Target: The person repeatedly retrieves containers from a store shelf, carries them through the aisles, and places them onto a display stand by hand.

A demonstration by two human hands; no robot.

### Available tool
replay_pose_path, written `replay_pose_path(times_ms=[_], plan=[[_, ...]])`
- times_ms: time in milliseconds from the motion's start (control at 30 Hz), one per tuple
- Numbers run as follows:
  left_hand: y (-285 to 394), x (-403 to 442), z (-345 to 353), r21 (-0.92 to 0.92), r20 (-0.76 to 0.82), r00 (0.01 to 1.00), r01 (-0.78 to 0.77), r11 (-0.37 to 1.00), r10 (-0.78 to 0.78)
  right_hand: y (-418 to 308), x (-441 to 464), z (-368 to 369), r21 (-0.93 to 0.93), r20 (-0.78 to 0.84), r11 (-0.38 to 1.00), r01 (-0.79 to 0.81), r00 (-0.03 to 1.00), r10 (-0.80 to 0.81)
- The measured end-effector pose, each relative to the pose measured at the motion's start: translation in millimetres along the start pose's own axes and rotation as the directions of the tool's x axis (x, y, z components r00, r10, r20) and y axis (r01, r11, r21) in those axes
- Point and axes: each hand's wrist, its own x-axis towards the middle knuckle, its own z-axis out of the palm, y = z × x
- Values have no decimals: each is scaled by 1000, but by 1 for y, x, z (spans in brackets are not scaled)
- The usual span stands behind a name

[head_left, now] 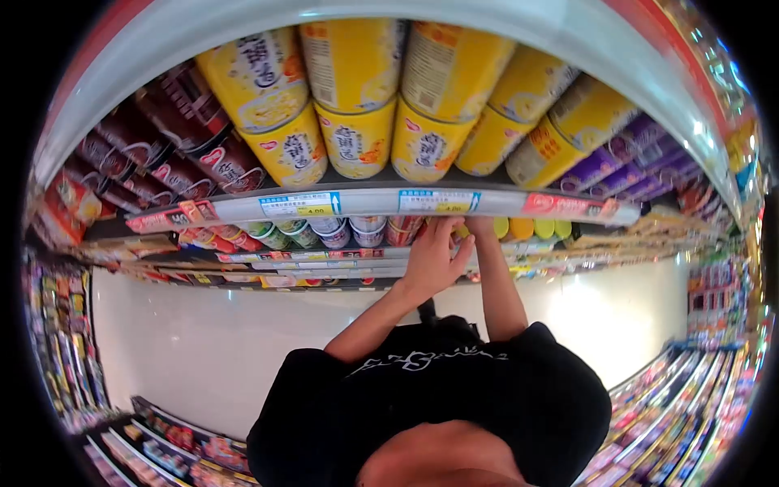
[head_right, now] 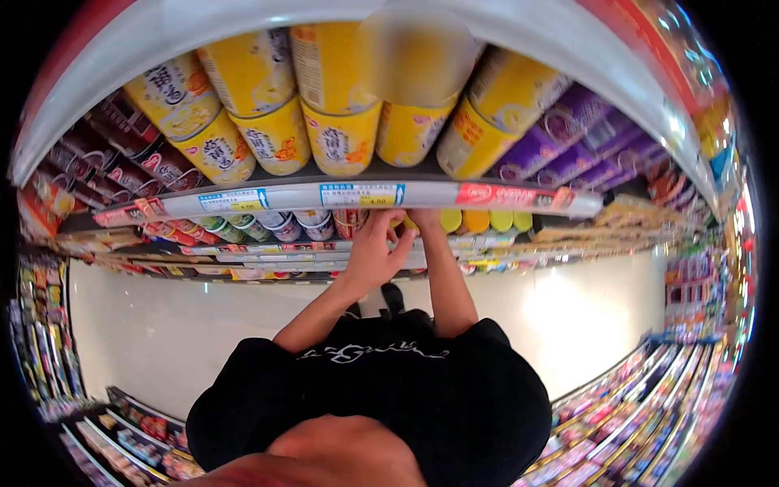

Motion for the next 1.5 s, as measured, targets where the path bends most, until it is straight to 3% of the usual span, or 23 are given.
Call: replay_pose_path(times_ms=[33, 100, 133, 167, 200, 267, 367, 433, 533, 567, 633, 667, 733, 833, 933, 967, 1033, 1100, 1233, 1300, 1400, 1500], plan=[[-1, -1, -1, 36, 0, 998, -57, 998, 57, -10, -2, -12, 67, 18, 995, -73, 997, 72], [-8, -4, 0, 4, 57, 998, -29, 1000, 29, -33, 0, -43, 254, 81, 920, -300, 954, 289], [-12, -8, 2, 0, 70, 997, -36, 999, 36, -61, 13, -70, 561, 230, 621, -547, 824, 518], [-8, -10, 2, -13, 90, 995, -28, 1000, 29, -75, 16, -87, 602, 191, 578, -551, 802, 567], [-2, -12, 2, -23, 108, 994, -22, 999, 24, -72, 8, -87, 650, 114, 569, -503, 805, 582], [7, -14, 6, -51, 124, 992, -21, 998, 28, -66, -10, -92, 716, 115, 496, -491, 784, 610], [17, -20, 21, -107, 120, 991, -50, 993, 63, -70, -29, -125, 683, 221, 459, -569, 759, 613], [20, -24, 33, -145, 103, 989, -89, 985, 104, -76, -40, -149, 666, 197, 497, -557, 774, 602], [38, -31, 54, -376, 81, 996, 11, 927, 21, -72, -65, -186, 663, 258, 494, -563, 791, 555], [39, -32, 66, -347, 78, 992, -66, 936, 99, -71, -73, -198, 677, 273, 491, -549, 806, 526], [53, -44, 92, -459, 102, 988, -56, 887, 115, -64, -98, -219, 678, 333, 484, -553, 818, 469], [62, -53, 106, -513, 109, 987, -47, 857, 119, -64, -109, -230, 754, 342, 397, -523, 829, 442], [88, -74, 129, -541, 97, 989, -40, 840, 110, -57, -135, -255, 745, 323, 408, -527, 821, 471], [111, -108, 175, -572, 59, 992, -59, 818, 112, -36, -175, -297, 551, 309, 649, -525, 851, 425], [131, -148, 230, -794, 177, 983, 168, 584, -43, -24, -220, -343, 637, 300, 562, -527, 842, 449], [129, -164, 246, -831, 341, 936, 344, 438, -87, -17, -237, -359, 644, 286, 579, -500, 859, 424], [146, -188, 279, -864, 458, 889, 450, 223, -19, -1, -271, -392, 674, 199, 609, -418, 897, 395], [168, -207, 319, -839, 517, 850, 526, 138, -99, 13, -304, -420, 692, 104, 620, -369, 902, 420], [239, -228, 371, -738, 644, 764, 605, 300, 44, 33, -357, -479, 677, -26, 608, -416, 811, 584], [247, -234, 404, -659, 745, 646, 673, 336, 167, 44, -383, -498, 710, -148, 598, -371, 752, 642], [269, -241, 456, -602, 794, 492, 717, 350, 358, 60, -426, -525, 862, -74, 360, -356, 613, 786], [286, -246, 515, -518, 784, 296, 796, 313, 545, 85, -460, -547, 838, -161, 415, -355, 565, 809]])
